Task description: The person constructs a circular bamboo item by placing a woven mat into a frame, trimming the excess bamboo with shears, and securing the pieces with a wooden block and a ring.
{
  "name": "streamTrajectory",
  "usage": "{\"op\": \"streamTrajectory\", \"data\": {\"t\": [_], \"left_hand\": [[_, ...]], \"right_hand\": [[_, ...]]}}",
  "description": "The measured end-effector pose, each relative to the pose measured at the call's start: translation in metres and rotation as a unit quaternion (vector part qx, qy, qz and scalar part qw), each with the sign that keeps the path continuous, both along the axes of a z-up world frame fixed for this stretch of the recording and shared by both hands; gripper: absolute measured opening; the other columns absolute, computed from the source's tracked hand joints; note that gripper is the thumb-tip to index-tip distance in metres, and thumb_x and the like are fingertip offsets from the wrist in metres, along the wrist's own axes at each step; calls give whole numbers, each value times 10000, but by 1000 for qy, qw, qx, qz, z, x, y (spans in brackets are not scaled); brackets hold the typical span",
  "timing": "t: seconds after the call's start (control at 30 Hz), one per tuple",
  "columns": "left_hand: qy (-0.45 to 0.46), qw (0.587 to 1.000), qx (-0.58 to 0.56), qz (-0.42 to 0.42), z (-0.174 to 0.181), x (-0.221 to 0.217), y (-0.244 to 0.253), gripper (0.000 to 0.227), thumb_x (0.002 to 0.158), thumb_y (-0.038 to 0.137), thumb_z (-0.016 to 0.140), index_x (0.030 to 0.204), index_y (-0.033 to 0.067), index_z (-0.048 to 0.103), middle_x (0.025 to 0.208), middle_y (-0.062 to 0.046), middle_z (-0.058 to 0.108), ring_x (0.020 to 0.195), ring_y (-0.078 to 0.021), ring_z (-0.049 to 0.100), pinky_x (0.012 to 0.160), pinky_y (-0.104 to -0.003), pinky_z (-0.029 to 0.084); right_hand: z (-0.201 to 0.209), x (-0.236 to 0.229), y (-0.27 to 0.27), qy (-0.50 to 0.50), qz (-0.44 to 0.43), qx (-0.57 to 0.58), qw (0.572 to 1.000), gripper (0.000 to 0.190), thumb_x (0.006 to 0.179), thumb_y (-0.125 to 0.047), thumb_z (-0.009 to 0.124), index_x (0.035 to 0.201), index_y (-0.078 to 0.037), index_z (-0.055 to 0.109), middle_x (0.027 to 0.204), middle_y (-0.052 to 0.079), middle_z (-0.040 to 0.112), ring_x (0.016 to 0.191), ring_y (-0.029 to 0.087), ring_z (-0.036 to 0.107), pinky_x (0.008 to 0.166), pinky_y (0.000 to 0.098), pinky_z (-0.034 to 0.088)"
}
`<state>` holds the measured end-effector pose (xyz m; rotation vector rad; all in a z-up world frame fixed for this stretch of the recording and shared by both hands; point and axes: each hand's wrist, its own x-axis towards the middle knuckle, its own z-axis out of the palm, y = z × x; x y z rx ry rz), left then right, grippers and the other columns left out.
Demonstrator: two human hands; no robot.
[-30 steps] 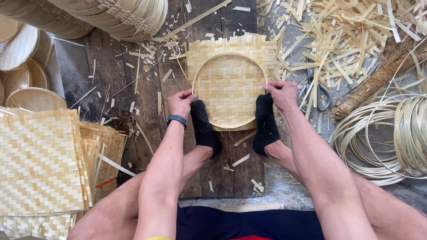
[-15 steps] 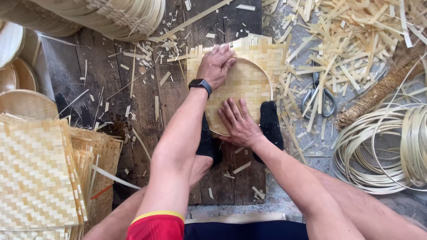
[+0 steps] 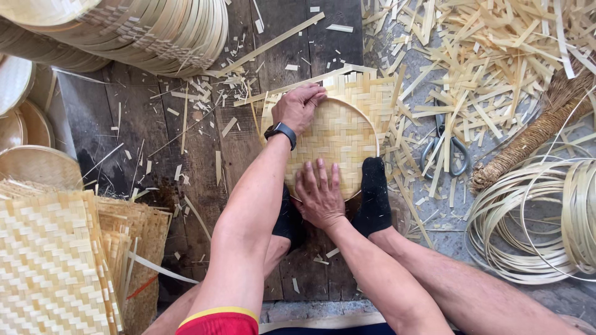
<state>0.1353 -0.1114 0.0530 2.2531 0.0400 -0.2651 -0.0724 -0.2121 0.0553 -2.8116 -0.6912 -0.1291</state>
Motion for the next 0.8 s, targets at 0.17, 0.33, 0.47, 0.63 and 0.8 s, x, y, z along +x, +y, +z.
{"op": "streamTrajectory", "data": {"t": [0.17,0.33,0.47,0.63,0.8], "left_hand": [[-4,999,-18,-34,6,6,0,214,894,371,743,1087,298,798,1140,76,737,1003,-148,718,845,-300,557],[-12,998,-9,-58,-5,8,4,180,913,367,748,1067,297,808,1133,49,720,1031,-171,688,851,-321,552],[-20,998,-16,-52,-6,5,5,186,903,368,756,1066,293,807,1142,40,717,1049,-176,686,864,-322,559],[-79,993,19,-86,-14,9,7,186,908,358,747,1060,286,826,1212,7,666,1066,-220,654,887,-348,535],[-258,943,127,-165,-26,15,8,236,978,414,648,922,260,818,1194,2,686,1102,-278,663,853,-401,530]], "right_hand": [[9,-9,14,43,-65,34,996,712,759,-318,698,1398,-46,541,1554,255,368,1487,479,269,1186,714,196],[-6,-13,21,-12,-67,45,997,601,816,-281,699,1358,-62,559,1503,224,441,1469,458,306,1184,680,228],[4,-8,22,-29,-67,72,995,562,835,-258,706,1336,-41,573,1471,222,471,1418,448,384,1158,659,279],[31,39,-14,138,-54,137,979,261,913,-279,664,1143,-155,656,1196,96,661,1187,272,602,1084,475,429],[22,174,-82,-151,-63,105,981,312,954,-296,638,1168,-98,747,1131,75,772,1122,289,701,966,402,500]]}}
